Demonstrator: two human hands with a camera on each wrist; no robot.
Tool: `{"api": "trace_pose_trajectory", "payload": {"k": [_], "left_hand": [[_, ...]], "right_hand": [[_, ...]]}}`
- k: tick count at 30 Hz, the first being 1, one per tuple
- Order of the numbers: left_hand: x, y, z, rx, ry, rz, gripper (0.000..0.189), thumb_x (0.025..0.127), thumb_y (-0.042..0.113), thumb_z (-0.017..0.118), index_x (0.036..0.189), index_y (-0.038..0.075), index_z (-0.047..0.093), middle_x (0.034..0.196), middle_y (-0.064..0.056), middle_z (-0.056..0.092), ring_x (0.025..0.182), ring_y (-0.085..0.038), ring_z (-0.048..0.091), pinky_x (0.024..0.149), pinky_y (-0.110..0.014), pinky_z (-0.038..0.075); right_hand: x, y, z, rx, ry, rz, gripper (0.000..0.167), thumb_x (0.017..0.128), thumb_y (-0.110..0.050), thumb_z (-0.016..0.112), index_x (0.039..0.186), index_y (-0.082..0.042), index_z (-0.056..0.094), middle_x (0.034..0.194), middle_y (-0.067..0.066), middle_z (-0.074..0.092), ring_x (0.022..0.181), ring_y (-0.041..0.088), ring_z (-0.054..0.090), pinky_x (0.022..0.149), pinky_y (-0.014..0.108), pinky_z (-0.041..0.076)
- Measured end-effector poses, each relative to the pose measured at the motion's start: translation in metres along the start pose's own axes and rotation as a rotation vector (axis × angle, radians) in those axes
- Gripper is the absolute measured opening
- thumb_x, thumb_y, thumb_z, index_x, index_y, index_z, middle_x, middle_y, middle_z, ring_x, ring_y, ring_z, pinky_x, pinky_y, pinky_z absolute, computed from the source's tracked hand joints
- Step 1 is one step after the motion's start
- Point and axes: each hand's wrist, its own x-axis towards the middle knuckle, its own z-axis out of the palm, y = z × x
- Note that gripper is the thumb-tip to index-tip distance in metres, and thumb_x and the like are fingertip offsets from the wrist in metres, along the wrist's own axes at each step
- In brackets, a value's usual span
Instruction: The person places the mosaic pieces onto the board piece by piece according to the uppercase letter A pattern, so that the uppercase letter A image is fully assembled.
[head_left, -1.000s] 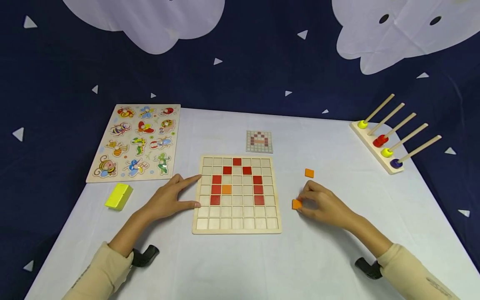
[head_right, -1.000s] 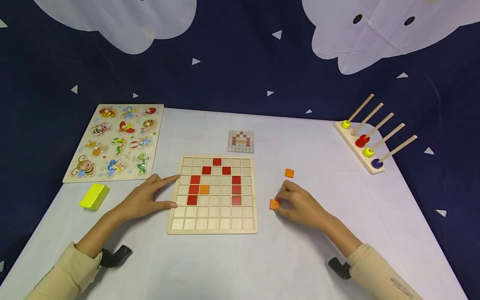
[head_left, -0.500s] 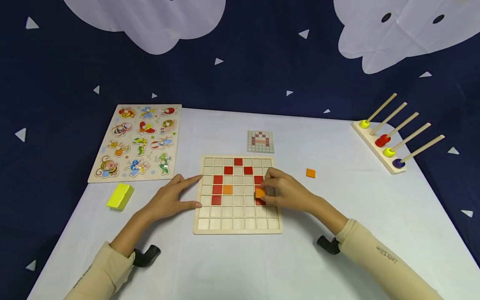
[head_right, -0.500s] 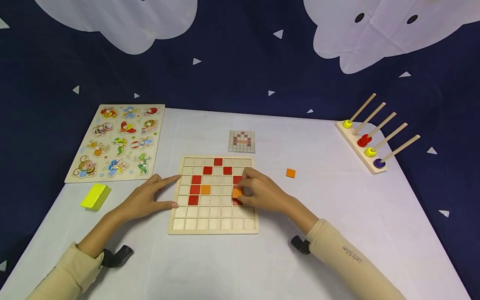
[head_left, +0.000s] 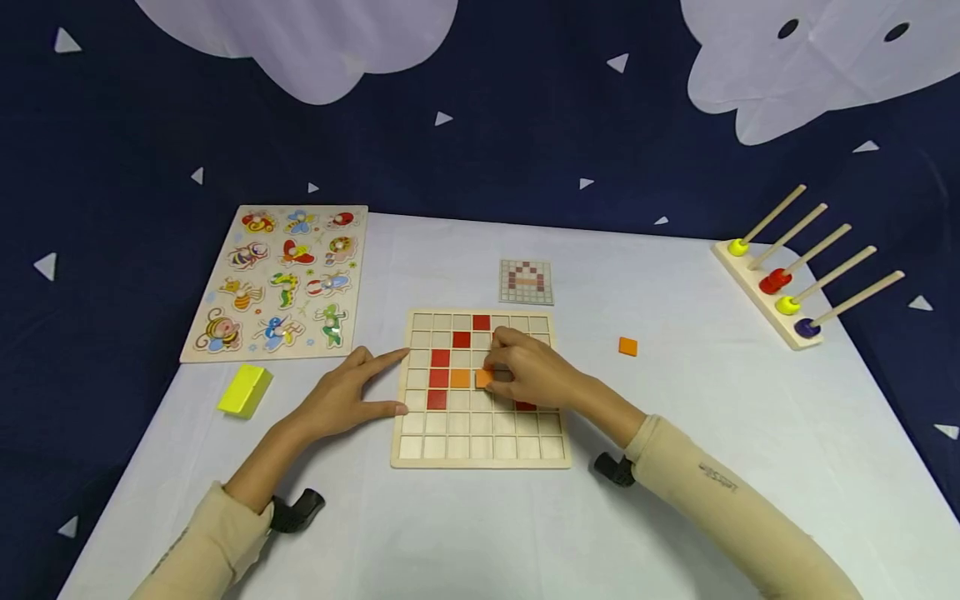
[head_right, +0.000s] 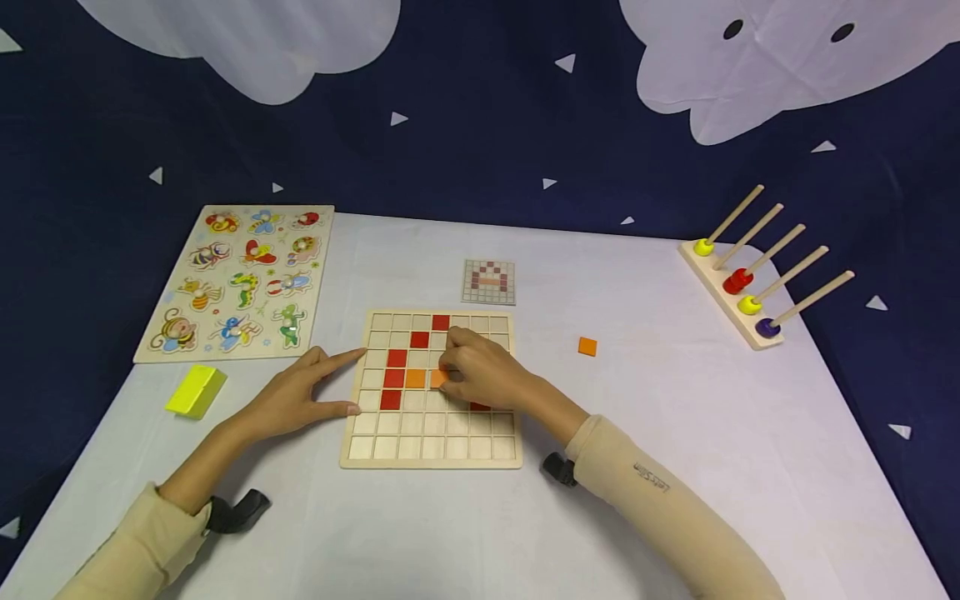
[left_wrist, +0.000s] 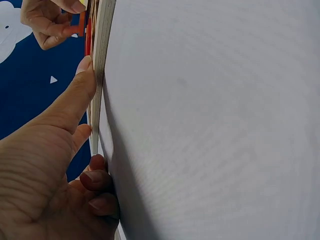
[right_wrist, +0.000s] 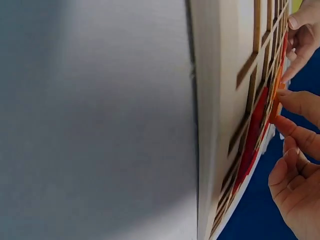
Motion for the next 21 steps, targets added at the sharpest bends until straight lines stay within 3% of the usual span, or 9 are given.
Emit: {"api": "trace_pose_trajectory", "payload": {"k": [7,13,21], "left_hand": [[0.0,-0.001,0.0,-0.003,-0.003,-0.001,0.083,0.078,0.044,0.082,0.15,0.022,0.046,0.089,-0.003,0.038,0.069,-0.013,0.032,0.061,-0.027,0.031],[0.001,0.0,-0.001,-0.001,-0.002,-0.002,0.083,0.078,0.044,0.082,0.15,0.023,0.046,0.089,-0.003,0.038,0.069,-0.014,0.031,0.061,-0.027,0.031],[-0.001,0.001,-0.001,-0.004,-0.008,-0.007,0.083,0.079,0.043,0.082,0.15,0.021,0.046,0.089,-0.004,0.039,0.069,-0.014,0.032,0.061,-0.027,0.031]], "right_hand": [[0.004,-0.002,0.005,-0.003,-0.006,0.029,0.018,0.086,-0.019,0.079,0.096,-0.004,0.075,0.094,0.001,0.055,0.088,0.014,0.058,0.082,0.03,0.052],[0.005,-0.007,0.004,0.011,0.007,0.083,0.015,0.083,-0.016,0.081,0.092,-0.006,0.074,0.091,0.002,0.054,0.085,0.015,0.055,0.08,0.031,0.051],[-0.012,0.01,-0.014,0.08,0.021,0.185,0.027,0.088,-0.022,0.077,0.109,-0.005,0.074,0.096,0.008,0.056,0.081,0.017,0.049,0.074,0.032,0.045]]}}
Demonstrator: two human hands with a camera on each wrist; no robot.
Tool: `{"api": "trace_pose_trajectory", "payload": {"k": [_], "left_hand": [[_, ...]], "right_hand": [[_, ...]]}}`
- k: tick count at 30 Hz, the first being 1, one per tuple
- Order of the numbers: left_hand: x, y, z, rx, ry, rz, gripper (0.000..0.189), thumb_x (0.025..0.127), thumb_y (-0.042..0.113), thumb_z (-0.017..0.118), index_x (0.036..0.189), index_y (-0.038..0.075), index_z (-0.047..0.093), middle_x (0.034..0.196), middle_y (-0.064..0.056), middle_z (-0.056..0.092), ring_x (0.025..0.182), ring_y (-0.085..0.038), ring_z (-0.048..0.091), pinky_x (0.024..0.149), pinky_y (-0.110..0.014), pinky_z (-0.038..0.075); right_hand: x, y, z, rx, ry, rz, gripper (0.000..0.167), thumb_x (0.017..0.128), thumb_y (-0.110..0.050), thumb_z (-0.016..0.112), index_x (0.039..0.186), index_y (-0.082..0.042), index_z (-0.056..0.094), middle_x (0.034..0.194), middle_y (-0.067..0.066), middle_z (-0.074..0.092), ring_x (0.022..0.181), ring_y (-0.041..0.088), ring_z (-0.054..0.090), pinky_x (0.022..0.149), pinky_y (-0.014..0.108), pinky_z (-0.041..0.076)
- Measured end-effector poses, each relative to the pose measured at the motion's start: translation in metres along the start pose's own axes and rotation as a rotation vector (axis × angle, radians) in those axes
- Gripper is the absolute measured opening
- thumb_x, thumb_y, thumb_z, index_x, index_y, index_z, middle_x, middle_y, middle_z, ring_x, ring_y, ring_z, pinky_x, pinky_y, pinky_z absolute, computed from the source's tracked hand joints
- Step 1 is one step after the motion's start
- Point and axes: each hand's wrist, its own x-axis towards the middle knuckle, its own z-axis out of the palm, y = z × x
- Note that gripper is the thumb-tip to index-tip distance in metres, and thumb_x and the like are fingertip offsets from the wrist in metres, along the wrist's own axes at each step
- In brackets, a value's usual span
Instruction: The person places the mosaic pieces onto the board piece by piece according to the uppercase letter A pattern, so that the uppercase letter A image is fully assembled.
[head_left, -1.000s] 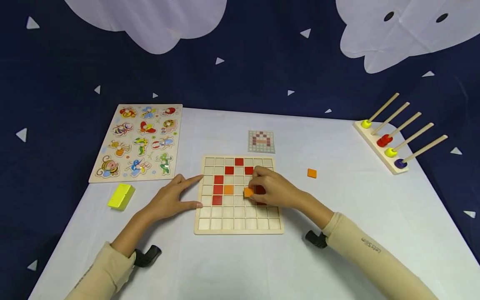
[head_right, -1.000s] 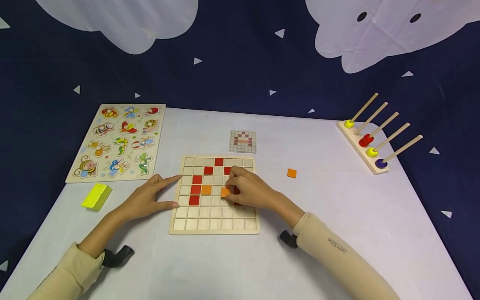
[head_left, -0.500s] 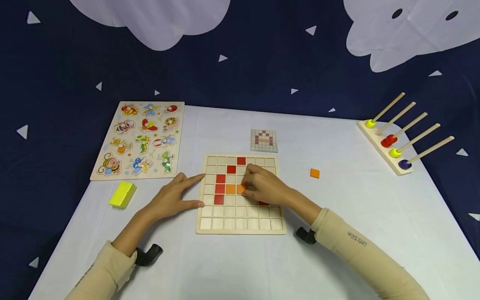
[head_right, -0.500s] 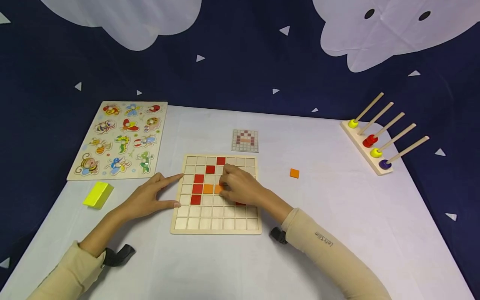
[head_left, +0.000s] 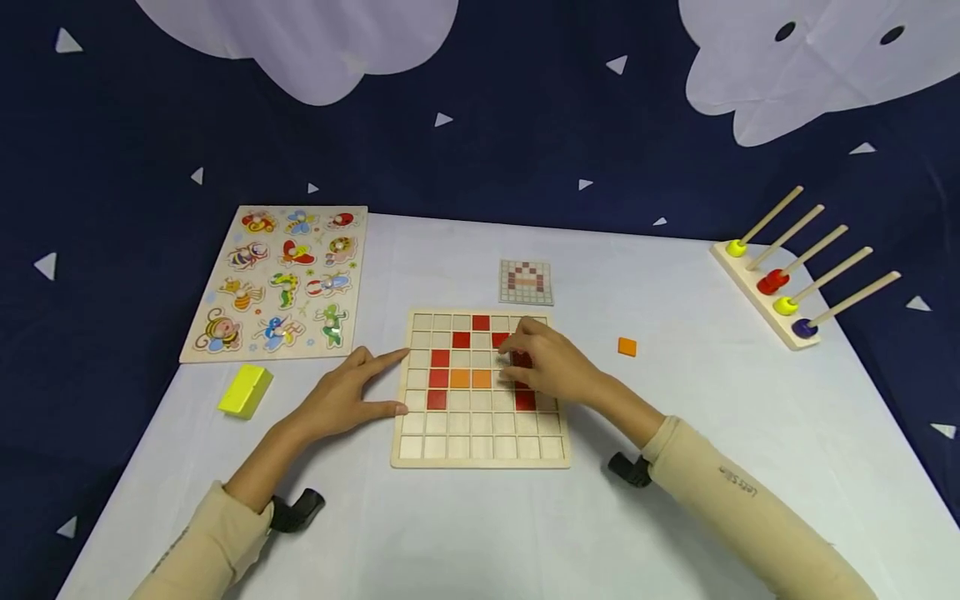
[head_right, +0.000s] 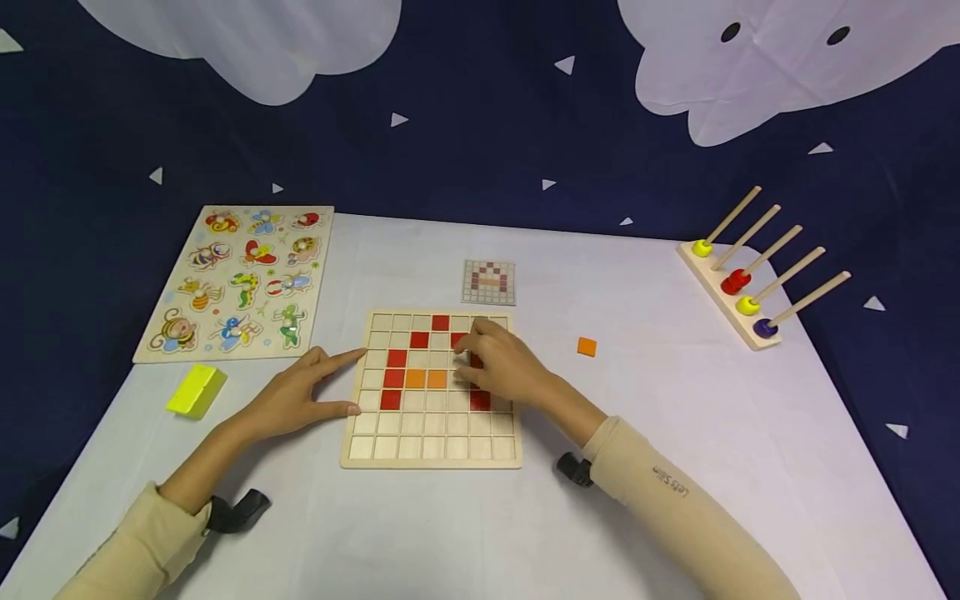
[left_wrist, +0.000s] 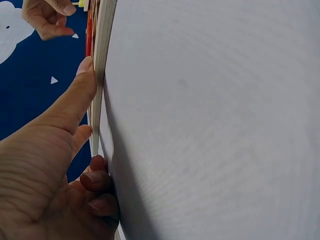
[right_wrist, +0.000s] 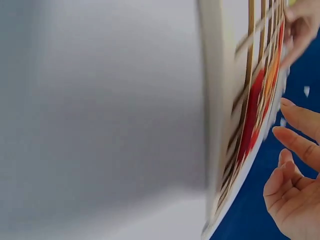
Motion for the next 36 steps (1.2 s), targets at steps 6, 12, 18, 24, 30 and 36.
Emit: {"api": "trace_pose_trajectory", "payload": {"k": [6,12,18,24,30,36], "left_hand": [[0.001,-0.002,0.002,-0.004,0.004,0.008,0.083,0.078,0.045,0.082,0.15,0.022,0.046,0.089,-0.003,0.039,0.069,-0.013,0.032,0.06,-0.027,0.031],[0.001,-0.001,0.001,-0.002,-0.001,0.008,0.084,0.078,0.045,0.082,0.15,0.023,0.045,0.089,-0.003,0.04,0.069,-0.013,0.032,0.061,-0.027,0.031],[0.0,0.0,0.001,-0.003,-0.001,0.002,0.084,0.078,0.044,0.082,0.15,0.023,0.045,0.09,-0.003,0.04,0.069,-0.013,0.032,0.061,-0.027,0.031],[0.0,0.0,0.0,-0.007,-0.003,-0.001,0.084,0.078,0.043,0.082,0.15,0.022,0.045,0.089,-0.003,0.039,0.069,-0.014,0.031,0.061,-0.027,0.03],[0.0,0.001,0.0,-0.004,-0.006,-0.004,0.084,0.078,0.043,0.082,0.15,0.022,0.046,0.089,-0.003,0.039,0.069,-0.014,0.032,0.061,-0.027,0.031],[0.0,0.001,0.0,-0.001,-0.007,-0.01,0.083,0.078,0.043,0.082,0.15,0.022,0.046,0.089,-0.003,0.039,0.069,-0.014,0.032,0.061,-0.027,0.031]], "right_hand": [[-0.03,0.039,-0.024,-0.069,0.088,0.072,0.032,0.086,-0.019,0.078,0.113,-0.001,0.073,0.1,0.011,0.057,0.085,0.023,0.054,0.076,0.039,0.047],[-0.062,0.082,-0.038,-0.144,0.159,0.127,0.033,0.084,-0.014,0.08,0.112,0.002,0.072,0.096,0.011,0.056,0.082,0.022,0.053,0.074,0.039,0.046],[-0.08,0.111,-0.048,-0.151,0.208,0.182,0.032,0.082,-0.01,0.081,0.108,0.006,0.072,0.092,0.012,0.055,0.078,0.023,0.05,0.072,0.041,0.045],[-0.088,0.126,-0.049,-0.109,0.22,0.208,0.024,0.085,-0.009,0.078,0.103,0.006,0.074,0.088,0.011,0.054,0.075,0.021,0.048,0.069,0.035,0.042],[-0.088,0.132,-0.044,-0.108,0.277,0.148,0.019,0.084,-0.011,0.08,0.095,0.003,0.075,0.085,0.009,0.055,0.073,0.019,0.048,0.067,0.033,0.041],[-0.084,0.124,-0.038,-0.091,0.308,0.078,0.017,0.08,-0.01,0.083,0.091,0.0,0.075,0.084,0.006,0.054,0.073,0.017,0.049,0.067,0.03,0.042]]}}
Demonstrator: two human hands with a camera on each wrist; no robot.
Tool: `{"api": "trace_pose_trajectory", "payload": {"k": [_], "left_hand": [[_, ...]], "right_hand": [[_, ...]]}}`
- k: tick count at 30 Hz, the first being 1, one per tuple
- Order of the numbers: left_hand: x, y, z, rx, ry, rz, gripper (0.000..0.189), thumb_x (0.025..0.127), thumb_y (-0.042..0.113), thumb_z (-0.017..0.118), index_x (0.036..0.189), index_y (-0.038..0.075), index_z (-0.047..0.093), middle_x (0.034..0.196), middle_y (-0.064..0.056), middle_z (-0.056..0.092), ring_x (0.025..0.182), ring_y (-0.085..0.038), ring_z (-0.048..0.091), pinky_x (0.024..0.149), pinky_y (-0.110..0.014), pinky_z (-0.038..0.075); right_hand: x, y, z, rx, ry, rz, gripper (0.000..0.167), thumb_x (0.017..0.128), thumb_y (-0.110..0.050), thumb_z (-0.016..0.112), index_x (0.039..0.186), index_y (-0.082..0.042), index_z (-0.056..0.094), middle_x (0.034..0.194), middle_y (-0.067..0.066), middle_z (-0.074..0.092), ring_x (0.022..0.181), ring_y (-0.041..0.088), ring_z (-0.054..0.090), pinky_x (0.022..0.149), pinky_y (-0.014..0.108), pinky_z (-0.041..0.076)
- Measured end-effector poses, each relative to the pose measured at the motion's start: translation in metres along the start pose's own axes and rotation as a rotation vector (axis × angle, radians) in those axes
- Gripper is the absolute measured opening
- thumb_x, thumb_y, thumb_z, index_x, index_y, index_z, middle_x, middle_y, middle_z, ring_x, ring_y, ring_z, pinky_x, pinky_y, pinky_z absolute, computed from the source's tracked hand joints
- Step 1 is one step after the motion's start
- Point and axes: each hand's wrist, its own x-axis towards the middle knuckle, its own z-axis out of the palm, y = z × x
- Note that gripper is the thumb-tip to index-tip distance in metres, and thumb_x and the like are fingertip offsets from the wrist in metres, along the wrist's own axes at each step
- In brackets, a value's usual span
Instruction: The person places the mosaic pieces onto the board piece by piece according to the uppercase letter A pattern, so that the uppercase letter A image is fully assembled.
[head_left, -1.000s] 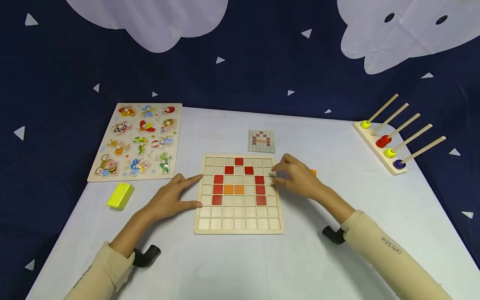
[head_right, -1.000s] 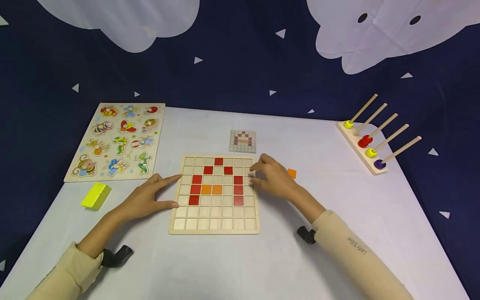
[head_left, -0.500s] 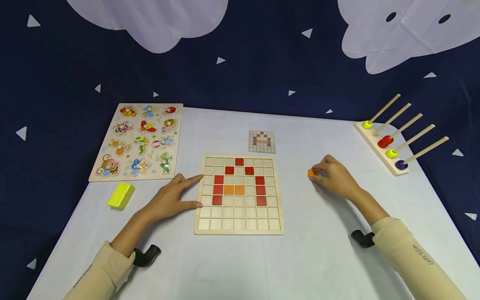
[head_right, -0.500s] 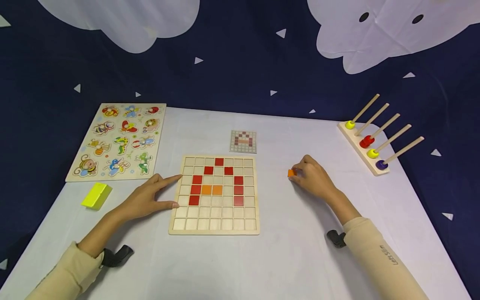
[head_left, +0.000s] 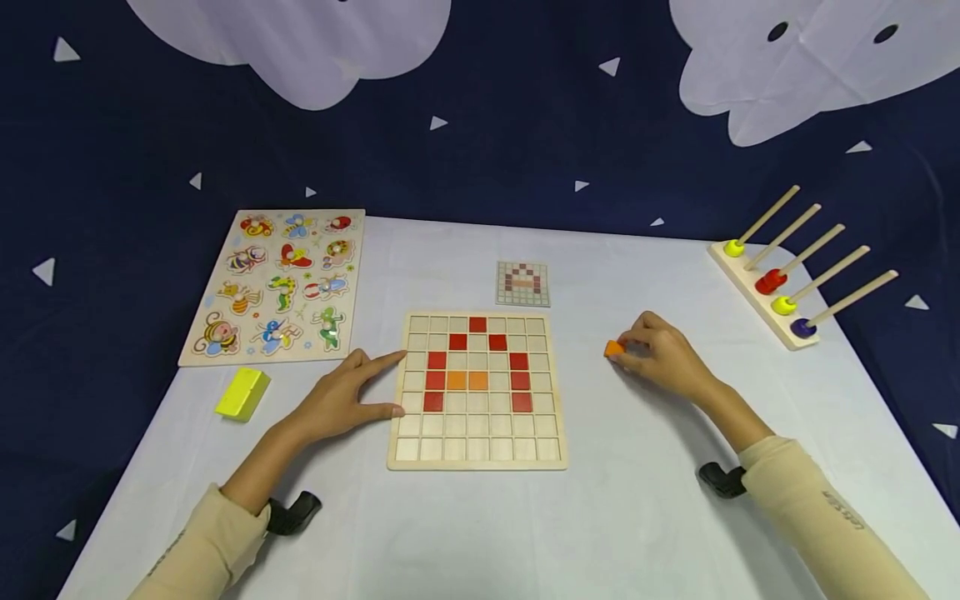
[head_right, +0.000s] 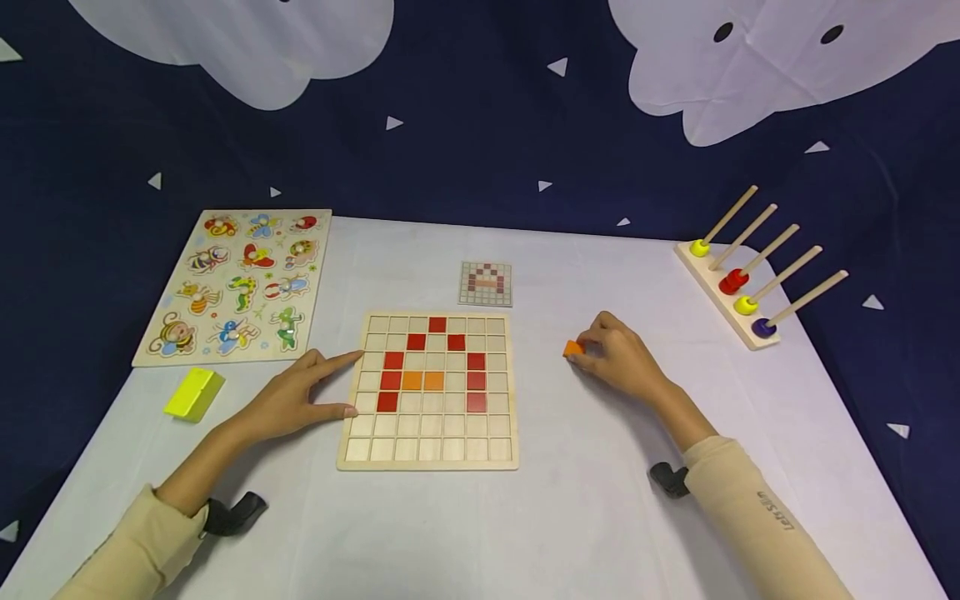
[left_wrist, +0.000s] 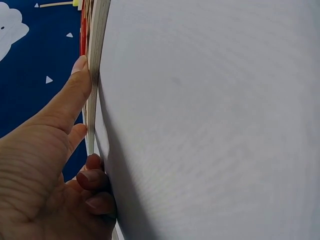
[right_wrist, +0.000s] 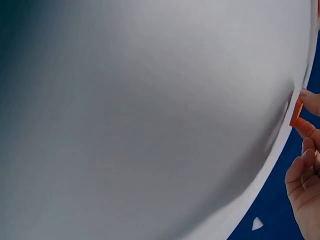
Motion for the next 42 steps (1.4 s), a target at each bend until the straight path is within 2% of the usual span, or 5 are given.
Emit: {"api": "trace_pose_trajectory", "payload": {"k": [12,20,28,38,42], "left_hand": [[-0.004,-0.001,0.002,-0.007,0.003,-0.014,0.083,0.078,0.041,0.083,0.15,0.021,0.046,0.089,-0.004,0.04,0.069,-0.014,0.032,0.06,-0.027,0.031],[-0.005,0.0,0.003,-0.011,0.007,-0.013,0.083,0.078,0.042,0.083,0.149,0.021,0.047,0.089,-0.004,0.039,0.069,-0.014,0.032,0.061,-0.027,0.031],[-0.004,0.002,0.002,-0.007,0.013,0.009,0.082,0.078,0.041,0.083,0.149,0.02,0.047,0.088,-0.004,0.039,0.069,-0.013,0.032,0.06,-0.026,0.03],[-0.002,0.001,-0.001,0.004,0.014,0.006,0.083,0.078,0.042,0.083,0.15,0.021,0.046,0.089,-0.004,0.039,0.068,-0.014,0.032,0.06,-0.027,0.031],[0.001,0.004,-0.002,0.024,-0.016,-0.012,0.085,0.078,0.045,0.082,0.151,0.021,0.045,0.09,-0.005,0.041,0.069,-0.014,0.033,0.059,-0.028,0.031]], "right_hand": [[0.025,-0.076,0.025,0.11,-0.137,-0.134,0.018,0.079,-0.013,0.084,0.093,-0.004,0.075,0.091,0.006,0.055,0.084,0.021,0.053,0.075,0.033,0.047],[0.037,-0.11,0.048,0.143,-0.201,-0.208,0.023,0.081,-0.018,0.083,0.097,-0.002,0.076,0.093,0.003,0.054,0.084,0.015,0.053,0.076,0.029,0.049],[0.042,-0.126,0.059,0.095,-0.229,-0.229,0.02,0.084,-0.019,0.081,0.094,-0.004,0.076,0.091,0.001,0.053,0.081,0.013,0.049,0.074,0.029,0.047],[0.046,-0.131,0.064,0.136,-0.244,-0.143,0.016,0.084,-0.018,0.081,0.091,-0.005,0.074,0.089,0.001,0.054,0.077,0.013,0.05,0.072,0.027,0.046],[0.05,-0.129,0.057,0.143,-0.259,-0.083,0.035,0.083,-0.026,0.082,0.108,-0.003,0.073,0.096,0.006,0.055,0.084,0.016,0.049,0.076,0.032,0.046]]}}
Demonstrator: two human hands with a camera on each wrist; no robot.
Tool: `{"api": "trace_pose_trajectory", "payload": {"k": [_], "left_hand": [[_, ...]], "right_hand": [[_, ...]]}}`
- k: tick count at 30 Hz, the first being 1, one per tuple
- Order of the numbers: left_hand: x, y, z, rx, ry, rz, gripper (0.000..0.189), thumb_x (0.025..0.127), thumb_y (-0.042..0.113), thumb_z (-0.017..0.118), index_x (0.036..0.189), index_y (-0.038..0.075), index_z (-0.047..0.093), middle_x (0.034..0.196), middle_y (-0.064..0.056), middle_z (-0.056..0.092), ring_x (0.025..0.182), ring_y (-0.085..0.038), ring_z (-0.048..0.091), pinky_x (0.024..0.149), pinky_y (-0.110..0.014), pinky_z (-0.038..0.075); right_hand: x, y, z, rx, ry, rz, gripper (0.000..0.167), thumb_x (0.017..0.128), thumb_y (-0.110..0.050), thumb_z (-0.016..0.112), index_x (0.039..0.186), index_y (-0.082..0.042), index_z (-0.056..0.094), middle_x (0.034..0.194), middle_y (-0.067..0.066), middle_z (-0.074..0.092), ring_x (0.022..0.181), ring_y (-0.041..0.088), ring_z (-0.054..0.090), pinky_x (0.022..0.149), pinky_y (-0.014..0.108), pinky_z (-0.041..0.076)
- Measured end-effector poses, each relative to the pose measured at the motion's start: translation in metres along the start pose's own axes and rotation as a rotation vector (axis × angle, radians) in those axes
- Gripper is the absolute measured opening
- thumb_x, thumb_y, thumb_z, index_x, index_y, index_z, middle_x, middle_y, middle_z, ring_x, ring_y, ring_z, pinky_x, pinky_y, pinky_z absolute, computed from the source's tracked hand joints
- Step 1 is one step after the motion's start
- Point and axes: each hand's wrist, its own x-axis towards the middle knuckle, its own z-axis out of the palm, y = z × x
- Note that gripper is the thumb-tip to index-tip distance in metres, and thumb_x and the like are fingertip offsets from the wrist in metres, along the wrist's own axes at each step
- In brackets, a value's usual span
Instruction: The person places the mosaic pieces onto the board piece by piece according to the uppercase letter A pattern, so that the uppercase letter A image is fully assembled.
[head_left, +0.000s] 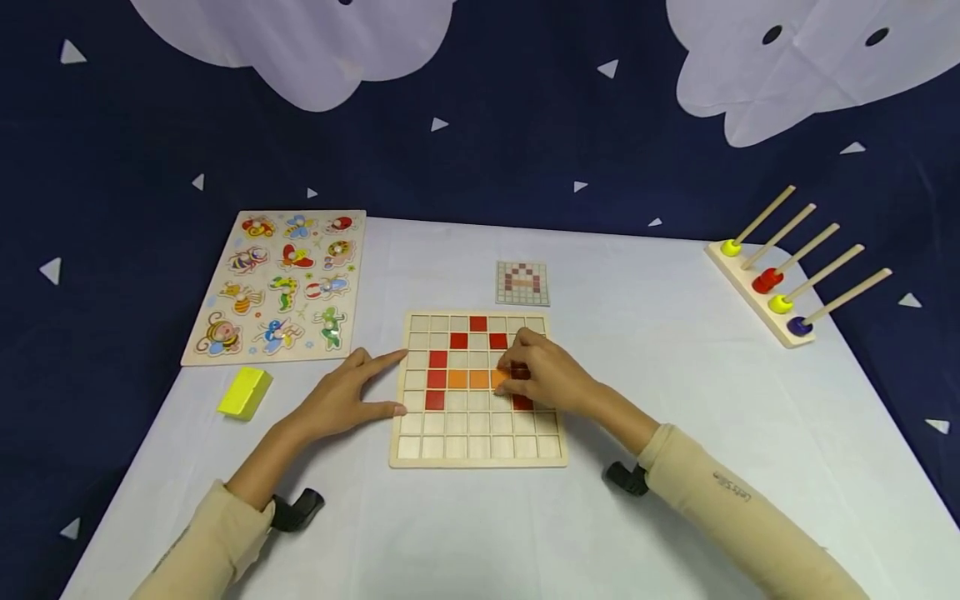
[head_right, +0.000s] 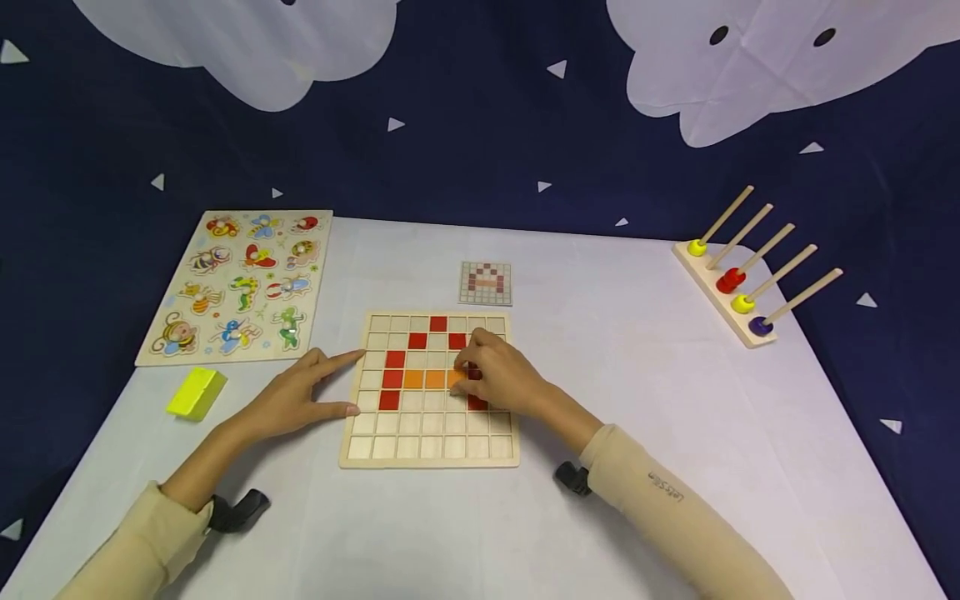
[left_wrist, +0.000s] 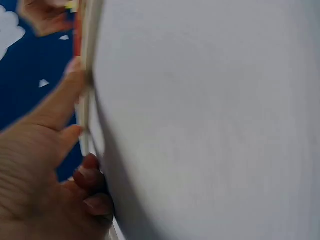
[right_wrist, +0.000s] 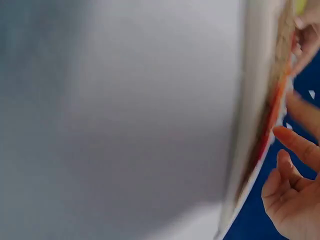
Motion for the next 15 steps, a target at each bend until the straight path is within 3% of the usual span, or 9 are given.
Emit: {"api": "trace_pose_trajectory", "payload": {"k": [4,7,9,11,13,15], "left_hand": [[0.023,0.015,-0.022,0.158,0.023,-0.011,0.089,0.08,0.056,0.077,0.153,0.017,0.041,0.102,-0.012,0.049,0.075,-0.02,0.045,0.06,-0.032,0.04],[0.057,0.033,-0.05,0.314,0.107,-0.006,0.095,0.083,0.066,0.067,0.156,0.017,0.033,0.133,-0.02,0.047,0.105,-0.034,0.054,0.082,-0.048,0.047],[0.084,0.045,-0.066,0.393,0.15,-0.027,0.098,0.084,0.073,0.058,0.16,0.022,0.022,0.156,-0.019,0.029,0.132,-0.042,0.04,0.103,-0.059,0.035],[0.112,0.054,-0.078,0.452,0.171,-0.058,0.103,0.084,0.08,0.048,0.161,0.028,0.006,0.166,-0.015,0.001,0.149,-0.044,0.011,0.113,-0.068,0.013],[0.136,0.06,-0.084,0.487,0.175,-0.11,0.106,0.082,0.087,0.039,0.158,0.034,-0.011,0.163,-0.01,-0.024,0.151,-0.042,-0.012,0.11,-0.073,-0.002],[0.151,0.064,-0.086,0.496,0.176,-0.152,0.107,0.079,0.091,0.033,0.154,0.037,-0.021,0.157,-0.006,-0.037,0.148,-0.04,-0.024,0.106,-0.076,-0.01]], "right_hand": [[0.017,0.01,-0.038,-0.059,0.072,0.073,0.083,0.079,-0.044,0.082,0.146,-0.008,0.049,0.126,0.018,0.051,0.11,0.029,0.048,0.095,0.046,0.043],[0.042,0.021,-0.08,-0.177,0.141,0.144,0.109,0.076,-0.058,0.079,0.16,-0.022,0.02,0.155,0.024,0.025,0.14,0.04,0.029,0.111,0.059,0.026],[0.059,0.029,-0.104,-0.255,0.155,0.213,0.118,0.074,-0.069,0.073,0.161,-0.03,0.003,0.164,0.022,0.0,0.15,0.042,0.005,0.114,0.066,0.01],[0.075,0.038,-0.123,-0.328,0.147,0.283,0.123,0.072,-0.078,0.067,0.159,-0.035,-0.009,0.163,0.017,-0.02,0.15,0.04,-0.016,0.112,0.072,-0.002],[0.086,0.046,-0.135,-0.384,0.126,0.35,0.126,0.069,-0.086,0.061,0.156,-0.038,-0.016,0.159,0.014,-0.033,0.147,0.038,-0.027,0.106,0.076,-0.009],[0.091,0.051,-0.139,-0.417,0.108,0.393,0.127,0.068,-0.089,0.058,0.155,-0.039,-0.019,0.156,0.014,-0.038,0.145,0.039,-0.032,0.102,0.078,-0.012]]}}
